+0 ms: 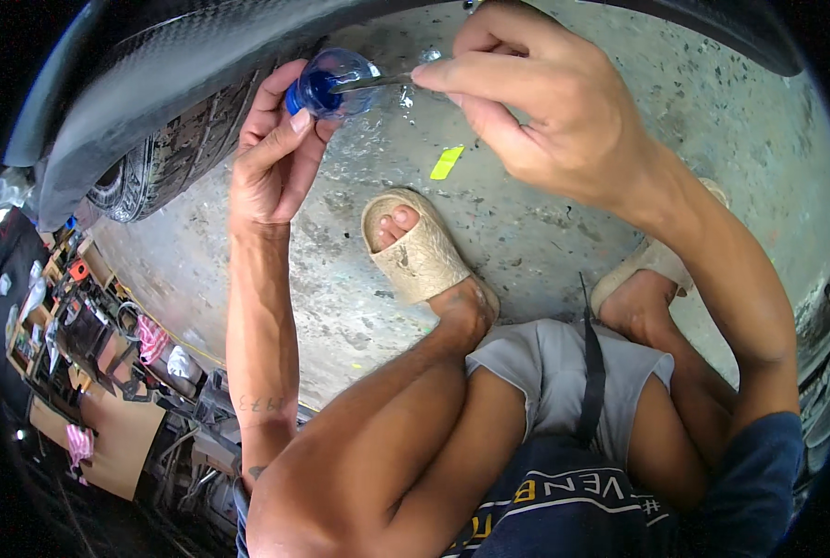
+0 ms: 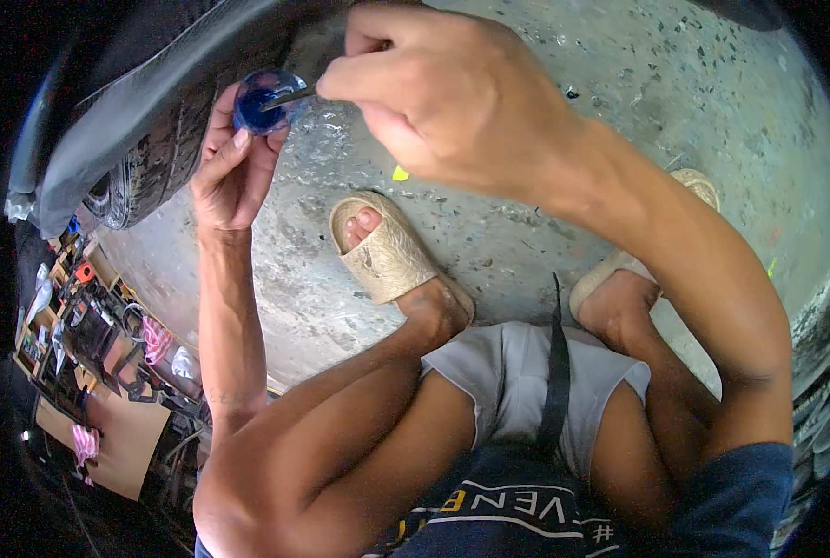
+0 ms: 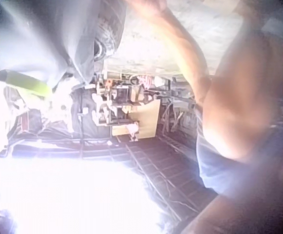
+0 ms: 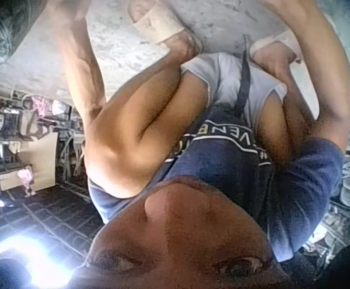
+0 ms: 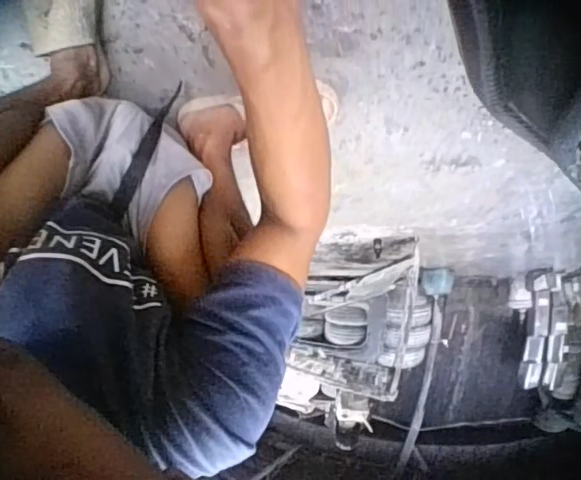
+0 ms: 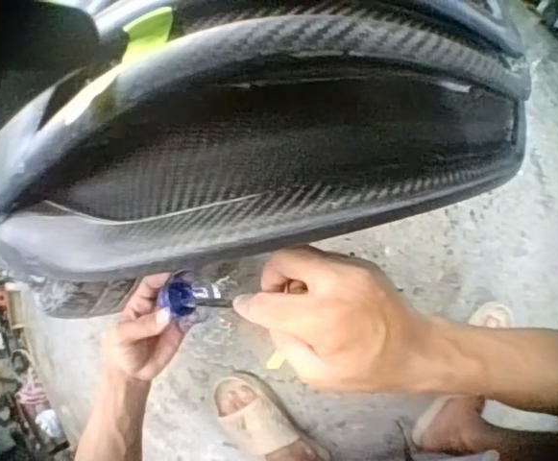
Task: The person wipes a dark textured automotive part with a cloth, uses a small green-handled tool to apply a substance along an edge, and applies strips of yellow adhesive tape to a specific cutout. They also stir a blue container with a small metal tool.
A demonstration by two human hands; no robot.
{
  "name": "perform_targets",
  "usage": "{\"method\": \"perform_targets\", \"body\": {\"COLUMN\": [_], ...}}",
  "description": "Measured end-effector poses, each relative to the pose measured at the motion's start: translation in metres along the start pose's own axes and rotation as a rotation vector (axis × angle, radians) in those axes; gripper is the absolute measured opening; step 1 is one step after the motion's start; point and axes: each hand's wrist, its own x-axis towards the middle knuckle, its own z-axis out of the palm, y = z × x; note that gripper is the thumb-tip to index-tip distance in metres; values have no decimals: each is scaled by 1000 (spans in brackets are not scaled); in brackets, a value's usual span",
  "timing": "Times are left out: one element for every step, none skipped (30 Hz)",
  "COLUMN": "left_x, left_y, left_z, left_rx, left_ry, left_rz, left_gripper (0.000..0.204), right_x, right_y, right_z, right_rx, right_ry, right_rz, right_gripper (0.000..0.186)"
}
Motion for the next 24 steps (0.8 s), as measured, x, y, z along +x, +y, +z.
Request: {"method": "perform_targets", "body": {"left_x": [1, 2, 1, 0, -1, -2, -2, -4, -5, -6, -6, -7, -8, -9, -10, -10, -12, -13, -15, -18, -21, -23, -24, -25], "left_y": [-1, -3, -3, -4, -5, -7, -9, -11, -14, -16, -16, -17, -18, -18, -18, -18, -19, -19, -18, -18, -19, -19, -19, -18], "left_z": [-1, -3, -6, -9, -12, -6, -3, -3, 0, 5, 5, 5, 5, 7, 9, 12, 13, 14, 14, 11, 5, 0, -4, -7], "left_rx": [13, 26, 4, -17, -38, -44, -31, -18, -9, 2, 39, 75, 110, 120, 132, 144, 136, 131, 125, 93, 61, 29, 11, -3], "left_ry": [15, 31, 48, 65, 83, 73, 80, 88, 94, 109, 113, 120, 127, 143, 160, 177, 197, 220, 242, 252, 260, 268, 267, 272], "left_rz": [-5, -10, -19, -27, -35, -39, -43, -47, -52, -40, -48, -57, -66, -61, -56, -51, -51, -50, -50, -34, -16, 2, 13, 24], "left_gripper": [46, 46, 46, 45, 45, 43, 43, 43, 43, 43, 44, 46, 48, 47, 47, 46, 46, 46, 46, 46, 46, 46, 46, 45], "right_x": [-4, -6, -5, -4, -3, -5, -10, -14, -16, -18, -19, -20, -20, -22, -25, -27, -28, -29, -30, -32, -32, -33, -33, -36], "right_y": [5, 6, 5, -1, -4, -2, 0, 2, 1, -1, -4, -8, -12, -15, -17, -18, -20, -21, -21, -21, -21, -20, -19, -18], "right_z": [-1, -4, -4, -6, -7, -8, -6, -3, 1, 7, 13, 19, 26, 29, 32, 35, 36, 36, 33, 29, 24, 17, 11, 5], "right_rx": [-16, -26, -34, -37, -40, -38, -35, -31, -18, -5, 8, 31, 54, 76, 89, 101, 113, 120, 126, 132, 117, 101, 85, 88], "right_ry": [3, -23, -53, -112, -172, -138, -105, -72, -57, -43, -29, -27, -25, -23, -13, -2, 9, -2, -12, -22, -52, -81, -110, -132], "right_rz": [-13, 23, 56, 137, 218, 219, 220, 221, 250, 280, 309, 329, 350, 371, 373, 376, 378, 381, 384, 388, 376, 364, 352, 355], "right_gripper": [25, 25, 24, 23, 21, 22, 23, 25, 22, 20, 19, 18, 18, 17, 17, 17, 17, 16, 16, 16, 16, 16, 15, 15]}}
